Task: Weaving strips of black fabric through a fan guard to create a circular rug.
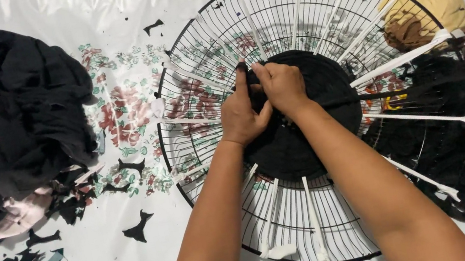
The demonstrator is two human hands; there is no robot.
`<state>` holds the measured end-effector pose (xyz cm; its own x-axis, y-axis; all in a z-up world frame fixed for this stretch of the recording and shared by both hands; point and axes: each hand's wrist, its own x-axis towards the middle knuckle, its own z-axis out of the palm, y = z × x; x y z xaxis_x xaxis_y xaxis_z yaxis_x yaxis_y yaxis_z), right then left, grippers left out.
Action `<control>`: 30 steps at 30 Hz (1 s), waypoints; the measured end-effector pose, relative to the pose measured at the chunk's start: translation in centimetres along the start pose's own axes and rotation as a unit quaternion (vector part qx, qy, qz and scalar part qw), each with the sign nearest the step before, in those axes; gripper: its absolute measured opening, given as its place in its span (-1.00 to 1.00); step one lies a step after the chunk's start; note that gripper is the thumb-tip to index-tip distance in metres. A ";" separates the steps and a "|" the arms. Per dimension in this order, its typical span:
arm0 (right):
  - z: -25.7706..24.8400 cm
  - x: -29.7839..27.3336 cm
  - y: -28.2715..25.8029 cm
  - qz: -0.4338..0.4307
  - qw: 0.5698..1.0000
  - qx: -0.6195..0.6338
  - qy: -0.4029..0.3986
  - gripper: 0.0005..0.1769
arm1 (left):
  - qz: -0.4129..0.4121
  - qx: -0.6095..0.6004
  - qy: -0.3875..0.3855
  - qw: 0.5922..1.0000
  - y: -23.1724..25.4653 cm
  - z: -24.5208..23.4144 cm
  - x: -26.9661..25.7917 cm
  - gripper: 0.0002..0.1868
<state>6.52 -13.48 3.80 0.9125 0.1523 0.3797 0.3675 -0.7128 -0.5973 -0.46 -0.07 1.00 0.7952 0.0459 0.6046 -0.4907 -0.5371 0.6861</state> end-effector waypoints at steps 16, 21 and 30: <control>-10.8 2.7 2.8 0.083 0.943 -0.036 -0.321 -0.37 | -0.076 0.040 0.049 0.995 -2.8 2.2 -1.4 -0.02; -17.6 4.0 8.9 0.202 0.951 0.061 -0.226 -0.48 | -0.159 0.038 0.014 0.986 -2.2 1.8 -0.9 0.00; -6.1 -0.6 -3.4 -0.097 0.976 -0.094 -0.171 -0.64 | 0.055 0.002 0.099 0.994 1.7 -1.2 0.3 0.18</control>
<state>3.59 -15.33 9.91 0.8473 0.4938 0.1955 0.5293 -0.7555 -0.3861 -1.50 0.05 2.88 0.6509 0.1526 0.7437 -0.5686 -0.5510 0.6107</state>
